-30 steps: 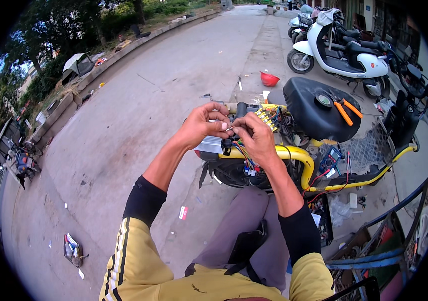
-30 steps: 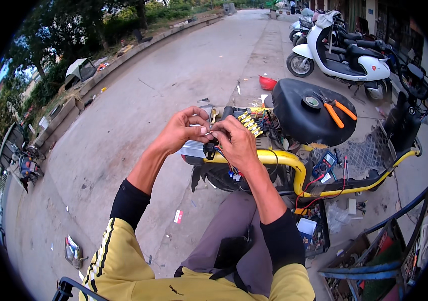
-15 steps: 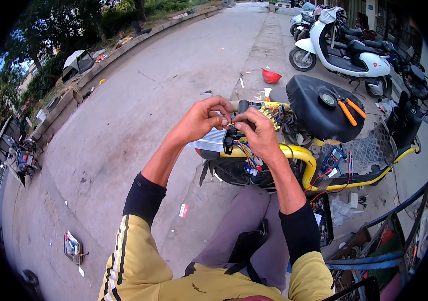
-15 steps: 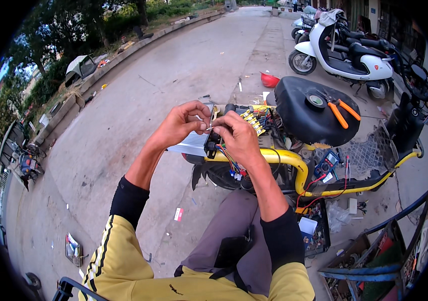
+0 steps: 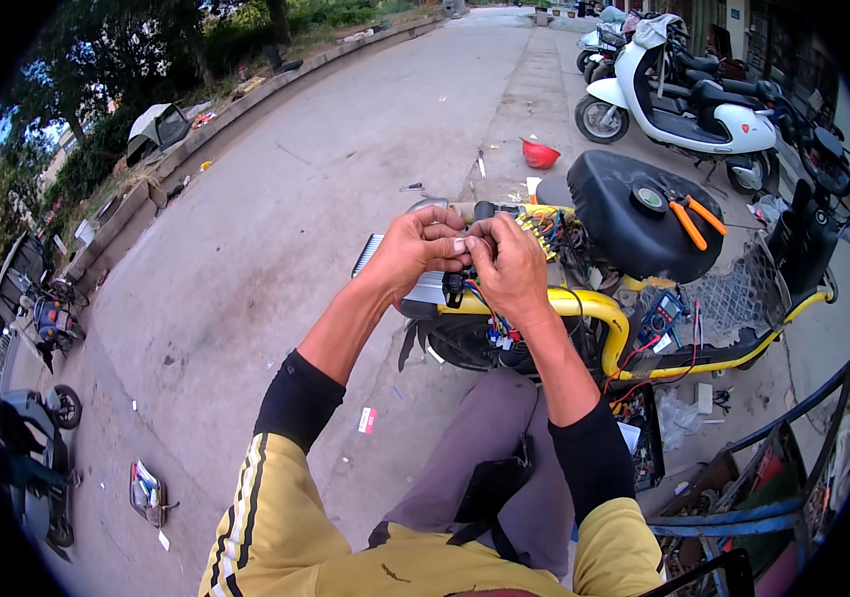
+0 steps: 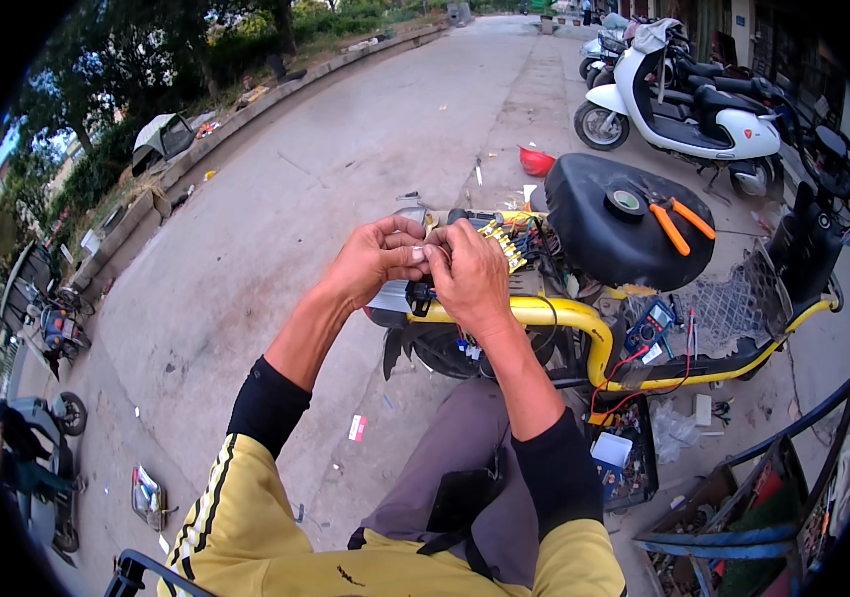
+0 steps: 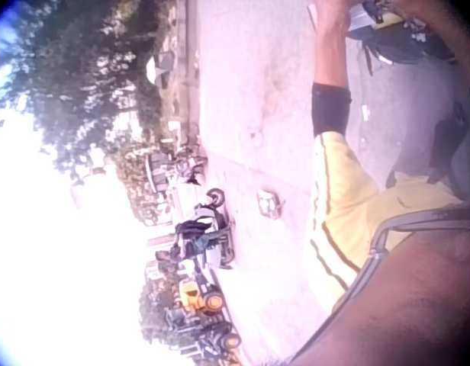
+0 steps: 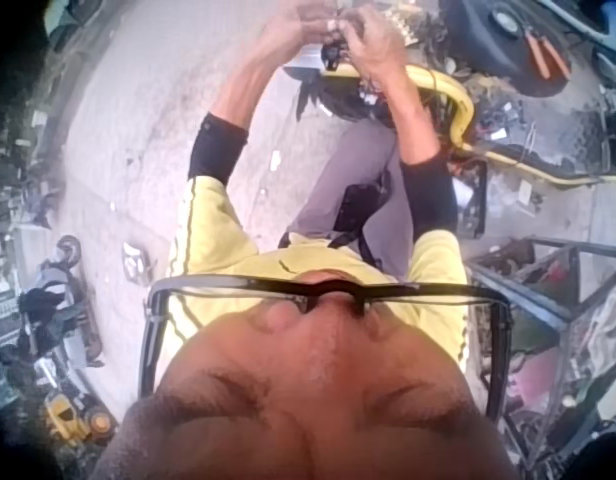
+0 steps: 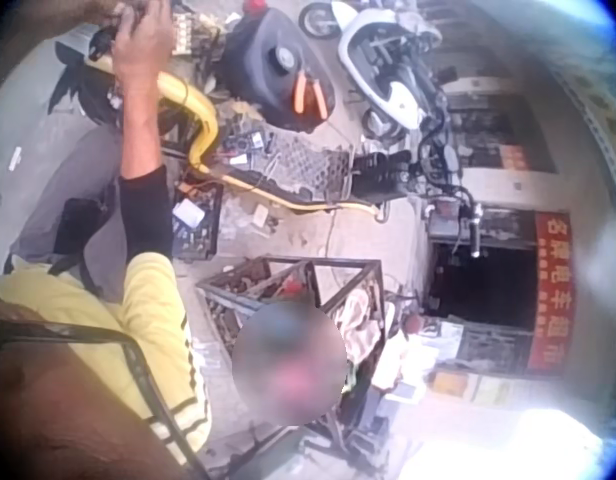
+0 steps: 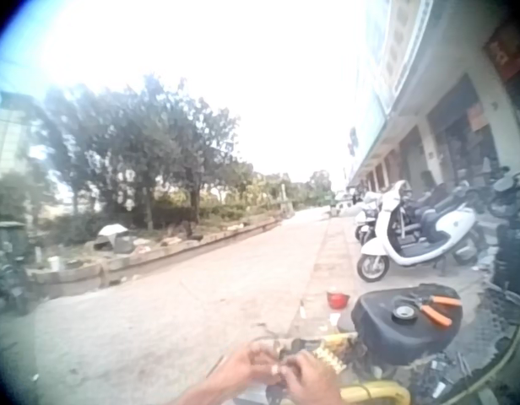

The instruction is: The person sits on the ground and works on the exposed wiring of a yellow electric scooter. They use a smartphone to view a reference image and a multimeter to test electrical connections in the wiring harness.

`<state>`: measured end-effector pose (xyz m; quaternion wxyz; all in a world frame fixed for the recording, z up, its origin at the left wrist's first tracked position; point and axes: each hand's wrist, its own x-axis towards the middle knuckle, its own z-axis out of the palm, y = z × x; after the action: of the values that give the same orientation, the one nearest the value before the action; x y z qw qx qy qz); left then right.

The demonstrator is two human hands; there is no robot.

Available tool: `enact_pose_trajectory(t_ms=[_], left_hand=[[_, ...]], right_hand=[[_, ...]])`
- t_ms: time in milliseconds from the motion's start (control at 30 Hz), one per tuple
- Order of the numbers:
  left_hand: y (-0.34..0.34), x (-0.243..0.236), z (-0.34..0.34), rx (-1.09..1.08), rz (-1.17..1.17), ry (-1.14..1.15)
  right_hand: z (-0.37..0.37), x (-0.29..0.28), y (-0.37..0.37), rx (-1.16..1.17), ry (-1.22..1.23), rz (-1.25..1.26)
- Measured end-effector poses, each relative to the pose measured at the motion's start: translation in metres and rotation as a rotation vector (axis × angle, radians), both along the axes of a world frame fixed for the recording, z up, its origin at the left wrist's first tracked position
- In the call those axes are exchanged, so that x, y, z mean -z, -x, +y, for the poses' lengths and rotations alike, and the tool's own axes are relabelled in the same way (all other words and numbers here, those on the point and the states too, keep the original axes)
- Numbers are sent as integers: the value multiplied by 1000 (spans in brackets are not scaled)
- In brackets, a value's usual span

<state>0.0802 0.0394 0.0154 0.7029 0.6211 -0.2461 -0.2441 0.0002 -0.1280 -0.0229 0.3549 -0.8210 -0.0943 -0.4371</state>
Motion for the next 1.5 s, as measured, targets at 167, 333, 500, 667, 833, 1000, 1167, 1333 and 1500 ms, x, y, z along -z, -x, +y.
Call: enact_pose_trajectory(t_ms=[167,333,500,667,833,1000,1167,1333,1500], left_hand=[[22,6,-10,-208,-64,114],[38,14,-17,-403,-339,51],[33,27,-16,-451,-676,-87],[24,27,-10,-514,-1330,-223],[22,16,-3,-478,-1499,-325],[25,2,-4,-441,-1495,-389],[15,-1,-1,-302,-1069,-423],[18,-8,-2,-169,-402,-176],[23,5,1,-241,-628,-212]], right_hand=[[5,-3,-2,94,-1,-26],[5,-8,0,95,-42,62],[9,-13,1,87,-60,136],[6,-17,7,88,-122,218],[2,-20,6,54,-77,217],[-1,-22,6,27,-36,206],[-3,-16,5,22,99,144],[-5,-13,6,10,113,128],[-3,-13,6,47,130,123]])
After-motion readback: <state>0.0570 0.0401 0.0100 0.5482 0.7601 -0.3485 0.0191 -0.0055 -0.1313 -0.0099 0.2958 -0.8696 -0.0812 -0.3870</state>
